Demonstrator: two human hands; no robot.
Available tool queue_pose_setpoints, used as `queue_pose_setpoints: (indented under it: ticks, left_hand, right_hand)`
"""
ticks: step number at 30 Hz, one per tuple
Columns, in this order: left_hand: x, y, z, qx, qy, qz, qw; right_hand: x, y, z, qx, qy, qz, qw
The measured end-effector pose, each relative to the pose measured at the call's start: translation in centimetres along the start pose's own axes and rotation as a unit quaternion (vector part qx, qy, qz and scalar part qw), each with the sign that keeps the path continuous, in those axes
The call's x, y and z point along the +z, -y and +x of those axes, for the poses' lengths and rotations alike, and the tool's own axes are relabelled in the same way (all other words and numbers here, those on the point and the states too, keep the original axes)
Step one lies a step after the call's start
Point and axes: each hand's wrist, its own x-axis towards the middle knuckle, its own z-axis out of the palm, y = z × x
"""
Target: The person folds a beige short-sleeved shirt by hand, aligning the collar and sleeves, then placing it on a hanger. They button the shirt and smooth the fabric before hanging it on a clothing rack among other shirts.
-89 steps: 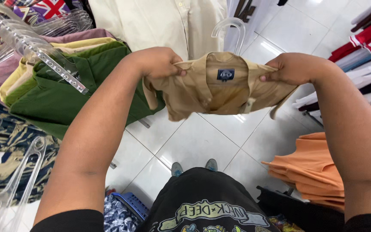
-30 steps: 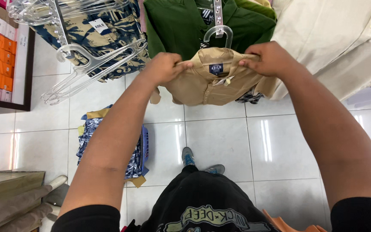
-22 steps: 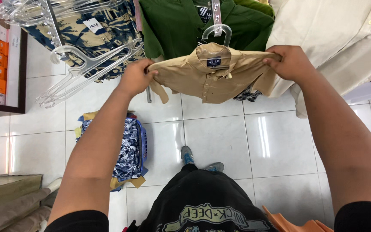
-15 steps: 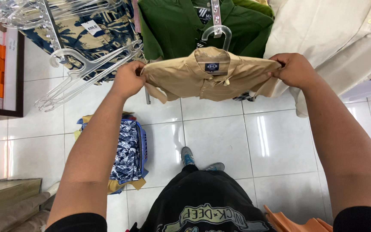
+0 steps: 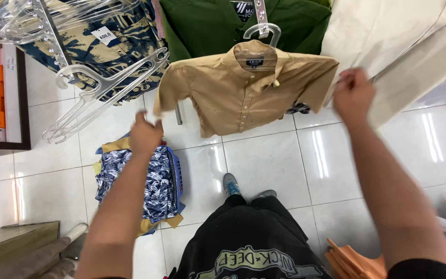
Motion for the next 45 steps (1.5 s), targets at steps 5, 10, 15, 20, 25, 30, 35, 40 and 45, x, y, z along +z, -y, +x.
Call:
queue_pose_setpoints:
  ticks: [5, 10, 15, 20, 25, 30, 35, 40, 45]
  left_hand:
    - [9.5, 8.4, -7.5, -0.086, 0.122, -0.019, 0.989]
    - [17.7, 18.1, -16.8, -0.102, 0.258, 0.01, 0.961]
    - [18.6, 26.3, -26.4, -0.184, 0.229, 0.005, 0.956]
    - [17.9, 31.7, -31.8, -0.325, 0.227, 0.072, 0.915]
    - [16.8, 31.4, -32.3, -0.381, 0.193, 0.084, 0.901]
    - [12.5, 23.9, -28.2, -0.338, 0.221, -0.045, 0.914]
    - [15.5, 22.6, -24.7, -0.206, 0.177, -0.092, 0.958]
    - [13.2, 10.5, -20.4, -0.012, 0.044, -0.18, 0.983]
    - [9.4, -1.7, -18.0, 0.231, -0.103, -0.286, 0.925]
  right_hand:
    - [11.5, 2.2, -11.5, 0.075, 0.085, 0.119, 0.986]
    - [19.3, 6.9, -15.5, 0.095, 0.13, 0.109, 0.981]
    - [24.9, 8.4, -12.7, 0.298, 0.044, 0.128, 0.945]
    - [29.3, 6.6, -8.5, 0.251, -0.151, 0.073, 0.953]
    - [32.1, 5.1, -7.0, 0.299, -0.168, 0.029, 0.939]
    - [31.3, 5.7, -7.7, 0.316, -0.173, 0.232, 0.904]
    - [25.8, 7.9, -11.0, 0.316, -0.08, 0.324, 0.888]
    - [19.1, 8.9, -17.3, 0.275, 0.056, 0.396, 0.874]
    - [9.4, 15.4, -22.1, 0.26, 0.175, 0.319, 0.894]
